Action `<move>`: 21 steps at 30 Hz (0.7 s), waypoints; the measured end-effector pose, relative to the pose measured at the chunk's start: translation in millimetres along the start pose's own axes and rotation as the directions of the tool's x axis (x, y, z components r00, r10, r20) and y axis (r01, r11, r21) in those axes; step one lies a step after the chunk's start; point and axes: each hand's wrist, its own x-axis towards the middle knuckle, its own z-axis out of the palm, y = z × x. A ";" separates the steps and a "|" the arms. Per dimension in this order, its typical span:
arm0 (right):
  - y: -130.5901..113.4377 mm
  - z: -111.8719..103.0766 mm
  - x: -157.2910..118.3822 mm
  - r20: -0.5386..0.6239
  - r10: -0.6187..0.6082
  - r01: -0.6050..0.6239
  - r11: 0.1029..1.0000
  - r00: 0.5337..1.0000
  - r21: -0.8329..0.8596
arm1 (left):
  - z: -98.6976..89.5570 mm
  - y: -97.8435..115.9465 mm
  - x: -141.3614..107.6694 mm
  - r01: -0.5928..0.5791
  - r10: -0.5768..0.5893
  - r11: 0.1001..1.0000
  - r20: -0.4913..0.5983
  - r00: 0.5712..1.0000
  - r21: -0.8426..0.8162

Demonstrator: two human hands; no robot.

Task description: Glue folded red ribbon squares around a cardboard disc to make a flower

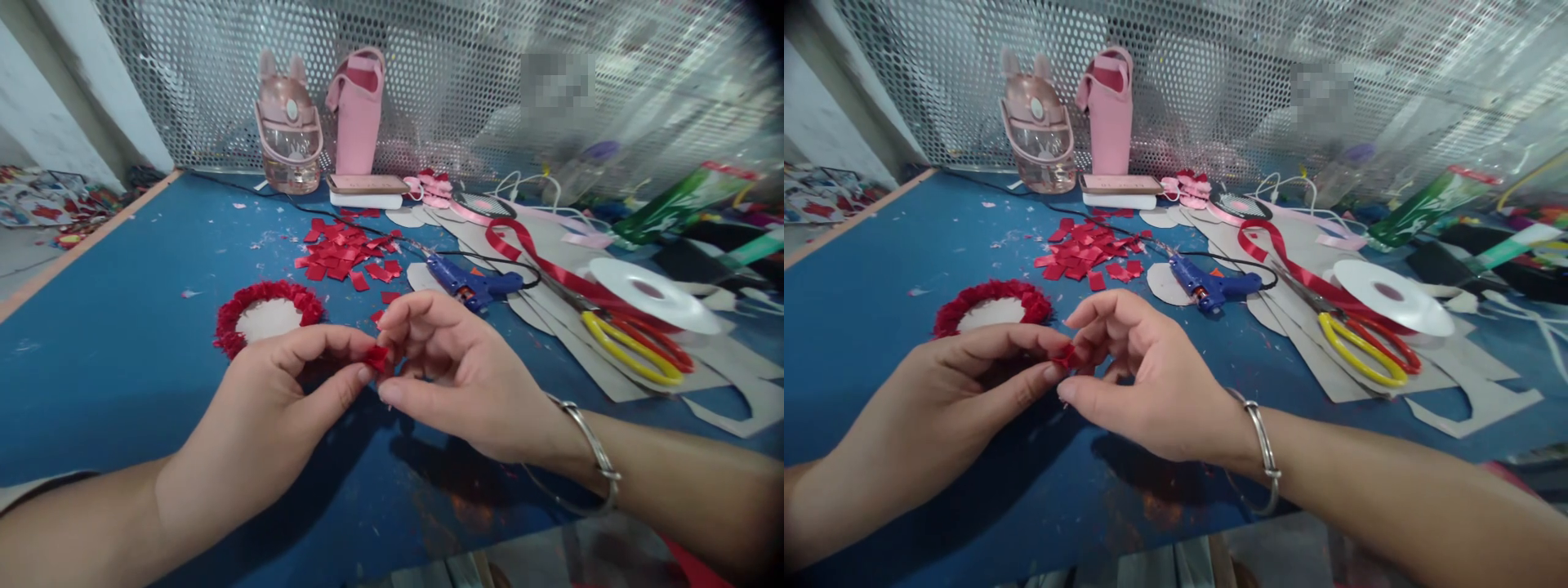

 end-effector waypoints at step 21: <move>1.7 0.2 -3.8 -0.048 -0.216 0.190 0.930 0.975 -0.315 | -0.2 1.3 -0.5 0.082 -0.073 0.987 0.070 0.995 -0.135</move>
